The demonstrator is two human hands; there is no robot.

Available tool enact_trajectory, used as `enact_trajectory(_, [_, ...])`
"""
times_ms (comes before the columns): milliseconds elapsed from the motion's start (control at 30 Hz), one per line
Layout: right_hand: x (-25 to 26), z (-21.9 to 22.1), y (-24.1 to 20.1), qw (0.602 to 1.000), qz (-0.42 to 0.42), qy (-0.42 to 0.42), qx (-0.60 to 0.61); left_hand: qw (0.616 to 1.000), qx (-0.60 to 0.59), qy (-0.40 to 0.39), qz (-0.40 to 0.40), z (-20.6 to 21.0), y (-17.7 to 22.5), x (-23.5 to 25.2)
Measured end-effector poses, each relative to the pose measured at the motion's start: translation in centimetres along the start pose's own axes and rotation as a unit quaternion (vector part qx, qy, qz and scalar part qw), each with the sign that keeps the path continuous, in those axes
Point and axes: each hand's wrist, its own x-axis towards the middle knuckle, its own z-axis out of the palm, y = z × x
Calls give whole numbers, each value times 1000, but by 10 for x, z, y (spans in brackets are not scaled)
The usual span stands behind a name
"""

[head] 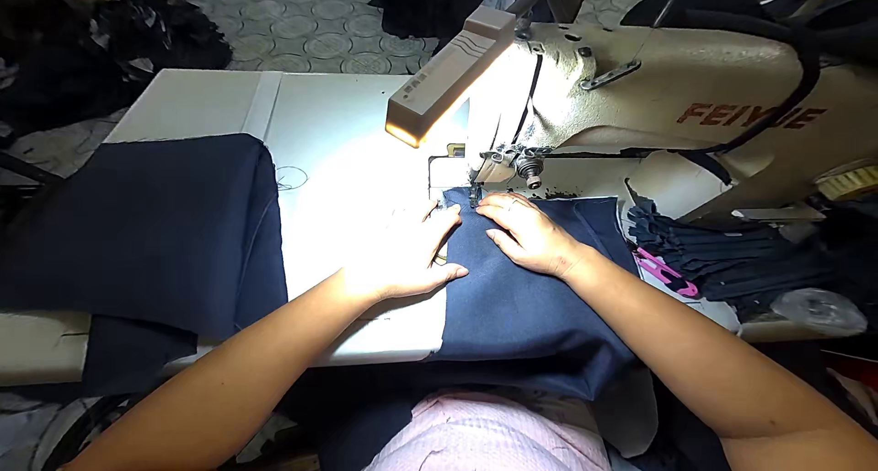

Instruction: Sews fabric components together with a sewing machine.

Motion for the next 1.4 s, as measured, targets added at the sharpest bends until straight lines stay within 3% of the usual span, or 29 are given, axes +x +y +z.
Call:
enact_trajectory(600, [7,0,22,999,-18,9,39,1000,16,-20,14,2,-5,8])
enact_trajectory(667, [7,-5,17,999,14,-23,44,998,23,-56,15,-2,11,-4])
enact_trajectory(767, [-4,-36,-12,978,139,-152,-30,997,38,-64,34,9,45,-32])
enact_trajectory(800, [-17,-43,-23,977,163,-131,-50,998,37,-48,34,15,55,-43])
enact_trajectory(867, [-59,-49,-46,983,156,66,-70,1000,11,-11,20,28,69,-60])
enact_trajectory(967, [-135,-40,-81,904,199,369,-85,999,2,33,2,40,71,-71])
enact_trajectory(1033, [-188,-11,-93,834,314,451,-49,999,17,33,0,40,69,-71])
enact_trajectory(1100, [-218,12,-106,779,448,426,107,999,24,31,-1,39,68,-70])
enact_trajectory(1167, [-224,18,-117,715,508,375,300,999,23,35,-1,40,67,-69])
enact_trajectory(1300, [-201,10,-133,559,521,328,555,1000,14,25,-9,37,67,-68])
enact_trajectory(1367, [-191,6,-136,521,523,311,599,1000,12,22,-11,35,67,-67])
enact_trajectory(1400, [-188,2,-138,521,523,299,605,1000,8,21,-12,35,67,-67])
